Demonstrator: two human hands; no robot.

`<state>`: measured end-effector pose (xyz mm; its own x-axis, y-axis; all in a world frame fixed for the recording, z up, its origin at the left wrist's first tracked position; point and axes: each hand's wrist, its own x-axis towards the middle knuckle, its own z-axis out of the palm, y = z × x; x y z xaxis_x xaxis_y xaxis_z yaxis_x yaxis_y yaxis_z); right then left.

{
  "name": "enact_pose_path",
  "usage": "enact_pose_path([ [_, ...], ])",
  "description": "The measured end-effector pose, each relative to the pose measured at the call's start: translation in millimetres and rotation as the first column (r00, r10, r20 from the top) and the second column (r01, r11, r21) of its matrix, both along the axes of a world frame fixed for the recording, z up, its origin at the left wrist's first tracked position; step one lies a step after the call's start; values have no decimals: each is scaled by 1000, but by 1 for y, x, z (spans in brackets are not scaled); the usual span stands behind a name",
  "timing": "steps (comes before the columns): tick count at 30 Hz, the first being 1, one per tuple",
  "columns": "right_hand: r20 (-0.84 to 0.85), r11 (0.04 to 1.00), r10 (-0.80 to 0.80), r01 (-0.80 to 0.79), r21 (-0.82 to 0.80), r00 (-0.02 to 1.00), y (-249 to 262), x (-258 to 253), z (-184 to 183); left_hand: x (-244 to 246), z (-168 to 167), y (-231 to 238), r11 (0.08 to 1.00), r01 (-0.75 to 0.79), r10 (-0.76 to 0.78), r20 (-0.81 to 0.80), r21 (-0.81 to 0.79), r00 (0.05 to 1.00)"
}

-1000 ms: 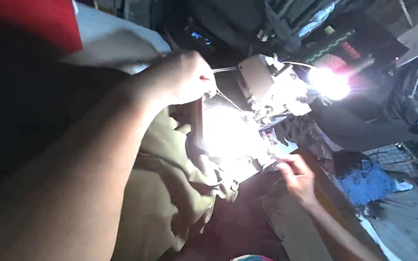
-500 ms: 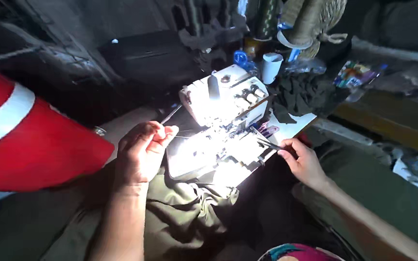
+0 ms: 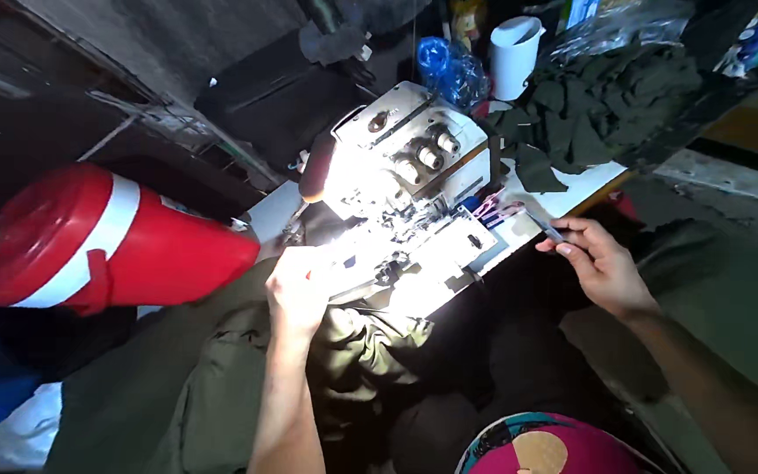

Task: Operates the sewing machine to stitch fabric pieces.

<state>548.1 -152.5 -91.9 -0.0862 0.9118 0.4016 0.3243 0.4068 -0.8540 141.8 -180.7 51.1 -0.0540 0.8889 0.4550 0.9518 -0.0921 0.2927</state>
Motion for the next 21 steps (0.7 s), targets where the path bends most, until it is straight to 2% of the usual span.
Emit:
enact_pose_path([
  [1, -6, 1000, -4, 4, 0, 1000, 3, 1, -1, 9, 2, 1, 999, -15, 11, -104, -34, 994],
  [4, -33, 999, -3, 2, -41, 999, 3, 2, -5, 40, 20, 3, 946, -163, 62, -338, -281, 939],
  [5, -59, 999, 0, -3, -54, 998, 2, 1, -8, 46, 23, 1, 949, -133, 36, -322, -284, 946],
  [7, -112, 997, 8, -16, -74, 994, 1, 0, -14, 53, 18, -2, 977, 70, -115, -222, -200, 968],
  [9, -156, 996, 5, -19, -92, 988, 0, -3, -17, 72, 4, 0, 958, 197, -203, -9, -206, 979],
  [11, -201, 996, -8, -10, -89, 980, 0, -8, -17, 104, -12, 9, 940, 217, -186, 138, -262, 973],
  [15, -265, 996, -50, 29, -82, 963, 7, -11, -2, 166, -37, 32, 949, 226, -190, 173, -218, 966],
  [18, -314, 993, -81, 51, -104, 946, 23, -5, 20, 182, -52, 38, 956, 224, -177, 239, -187, 955],
  [21, -379, 984, -104, 40, -172, 920, 43, -3, 45, 178, -62, 34, 966, 238, -198, 307, -101, 931],
])
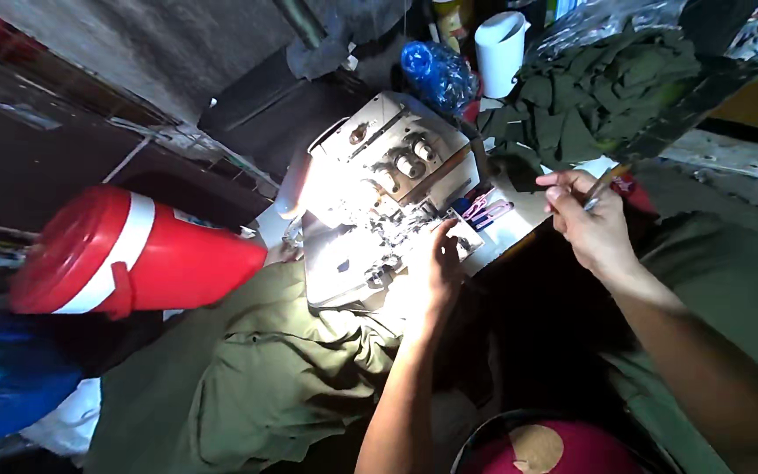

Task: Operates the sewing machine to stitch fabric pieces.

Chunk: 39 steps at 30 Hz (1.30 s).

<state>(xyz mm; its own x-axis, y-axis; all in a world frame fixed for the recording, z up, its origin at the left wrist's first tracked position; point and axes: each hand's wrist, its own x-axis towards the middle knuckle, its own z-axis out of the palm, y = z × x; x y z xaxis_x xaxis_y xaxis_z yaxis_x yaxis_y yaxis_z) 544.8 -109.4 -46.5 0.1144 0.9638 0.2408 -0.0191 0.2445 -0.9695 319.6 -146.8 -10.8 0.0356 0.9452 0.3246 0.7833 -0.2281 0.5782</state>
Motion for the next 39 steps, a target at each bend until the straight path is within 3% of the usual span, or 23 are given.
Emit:
enact_pose_path([
  [3, 30, 993, 76, -78, 84, 997, 5, -12, 17, -8, -5, -10, 998, 26, -32, 92, 65, 995],
  [5, 85, 956, 205, -219, 196, 975, 3, -30, 19, -9, -4, -18, 990, 78, -96, 152, 118, 984],
  [9, 136, 716, 559, -559, 419, 818, -2, -69, 16, -9, 6, -39, 945, 232, -292, 273, 232, 917],
  [12, 145, 605, 702, -691, 395, 697, -5, -77, 13, -23, 19, -59, 917, 291, -375, 345, 271, 860],
  [15, 162, 594, 730, -733, 332, 664, -11, -66, 7, -45, 25, -79, 916, 313, -400, 586, 249, 705],
  [17, 122, 622, 722, -717, 316, 681, -19, -58, 4, -55, 20, -86, 926, 310, -357, 771, 217, 527],
  [18, 91, 633, 720, -705, 319, 688, -24, -55, 5, -59, 15, -87, 921, 330, -326, 871, 206, 367],
  [20, 19, 614, 753, -713, 338, 657, -34, -53, 8, -53, 2, -87, 905, 351, -216, 970, 242, -111],
  [22, -40, 547, 814, -742, 387, 579, -43, -58, 10, -36, -6, -90, 917, 319, -54, 865, 241, -498],
  [24, -110, 472, 872, -758, 450, 477, -53, -69, 7, -19, -14, -94, 927, 304, 57, 720, 219, -692],
  [26, -198, 426, 904, -756, 498, 379, -65, -80, 4, -10, -23, -99, 908, 349, 117, 660, 232, -742],
  [28, -284, 467, 884, -741, 483, 371, -76, -87, 4, -9, -28, -104, 889, 386, 143, 652, 247, -745],
  [33, -159, 481, 875, -784, 391, 458, -91, -91, 1, -22, -27, -124, 909, 336, 33, 762, 247, -647],
  [34, -142, 503, 862, -790, 350, 486, -96, -91, -2, -23, -31, -127, 931, 303, -4, 834, 205, -552],
  [35, -99, 533, 842, -791, 300, 530, -101, -92, -6, -24, -35, -130, 953, 259, -46, 920, 157, -389],
  [37, 47, 619, 775, -772, 145, 631, -112, -93, -12, -28, -46, -136, 970, 205, -149, 987, 134, 63],
  [39, 191, 673, 731, -739, -35, 656, -118, -90, -11, -39, -55, -140, 950, 245, -288, 845, 193, 450],
])
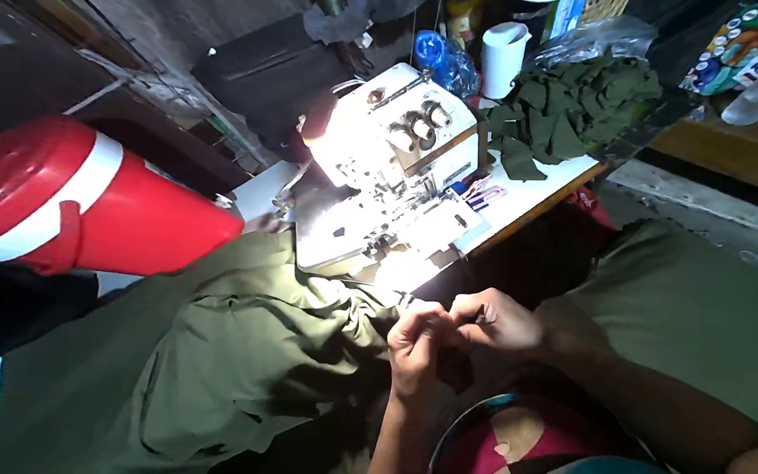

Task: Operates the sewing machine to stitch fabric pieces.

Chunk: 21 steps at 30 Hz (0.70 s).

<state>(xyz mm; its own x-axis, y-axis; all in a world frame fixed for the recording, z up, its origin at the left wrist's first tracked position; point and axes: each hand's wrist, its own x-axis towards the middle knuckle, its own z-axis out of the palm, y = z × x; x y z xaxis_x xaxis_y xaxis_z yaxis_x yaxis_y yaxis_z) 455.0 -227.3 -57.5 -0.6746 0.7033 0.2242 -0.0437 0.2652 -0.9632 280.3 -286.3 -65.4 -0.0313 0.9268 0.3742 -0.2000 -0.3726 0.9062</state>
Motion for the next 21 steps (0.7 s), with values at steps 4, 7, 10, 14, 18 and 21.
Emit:
enact_pose_path([
  [4, 100, 998, -55, 57, -15, 994, 5, 14, -2, -18, -8, -9, 994, 90, -48, -483, 63, 874],
  [7, -17, 990, -143, 143, 7, 990, 12, 24, -9, -34, -13, -16, 950, 90, -290, -741, -299, 606],
  [10, -79, 977, -196, 201, 66, 977, 17, 28, -15, -31, -14, -18, 954, -115, -206, -885, -276, 418],
  [14, -211, 993, -116, 110, -37, 971, 14, 20, -15, -21, 10, -8, 991, -120, 113, -854, 60, 507],
  [18, -242, 992, -61, 33, -118, 968, 15, 14, -14, -11, 34, 4, 979, -27, 189, -841, 203, 507],
  [21, -176, 997, -53, 41, -73, 983, 12, 17, -12, -11, 35, 9, 984, 65, 115, -867, 167, 485],
])
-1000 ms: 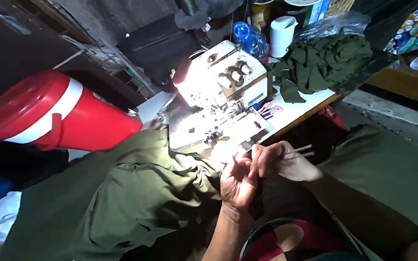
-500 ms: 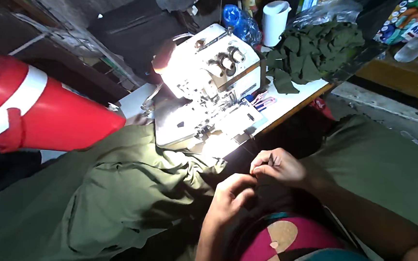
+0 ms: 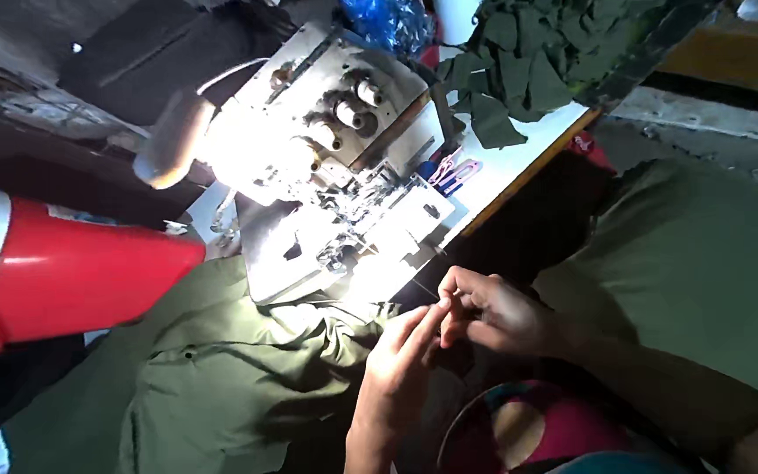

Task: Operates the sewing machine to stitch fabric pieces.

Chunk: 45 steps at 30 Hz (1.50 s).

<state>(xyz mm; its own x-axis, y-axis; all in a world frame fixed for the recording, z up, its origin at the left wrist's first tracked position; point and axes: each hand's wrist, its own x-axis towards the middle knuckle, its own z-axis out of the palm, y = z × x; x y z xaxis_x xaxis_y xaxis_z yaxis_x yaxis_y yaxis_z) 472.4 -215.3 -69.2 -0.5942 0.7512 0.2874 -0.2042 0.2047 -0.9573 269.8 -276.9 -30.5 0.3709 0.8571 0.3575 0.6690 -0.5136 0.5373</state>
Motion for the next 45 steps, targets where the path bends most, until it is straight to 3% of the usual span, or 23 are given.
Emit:
enact_pose_path([
  [4, 55, 996, -80, 77, 54, 995, -6, 5, 0, 2, -6, 6, 1000, -14, 13, 82, 5, 997],
  [11, 54, 972, -189, 179, 152, 980, 5, 13, -4, 5, -11, 12, 972, 57, -5, 224, -228, 975],
  [16, 24, 969, -172, 165, 186, 985, 15, 11, -5, 12, -12, 19, 994, -62, 77, 177, -91, 981],
  [20, 14, 972, -165, 161, 169, 986, 19, 11, -8, 9, -9, 24, 993, -54, 66, 111, -109, 992],
  [27, -17, 964, -184, 184, 193, 983, 21, 10, -9, 11, -14, 23, 989, -68, 89, 161, -132, 983],
  [33, 34, 953, -238, 227, 203, 971, 22, 7, -4, 14, -15, 24, 982, -179, 185, 106, -58, 977],
  [36, 92, 929, -293, 261, 263, 952, 36, 18, -1, 3, -11, 21, 971, -240, 240, 149, -24, 959],
  [39, 229, 913, -373, 312, 262, 899, 52, 32, 10, -14, -5, 16, 966, -258, 246, 324, -6, 913],
  [41, 282, 877, -441, 343, 336, 852, 61, 34, 16, -27, -1, 12, 961, -275, 248, 377, 20, 893],
  [45, 245, 749, -553, 347, 564, 796, 76, 17, 23, -63, -3, 10, 887, -423, 368, 272, 186, 889],
])
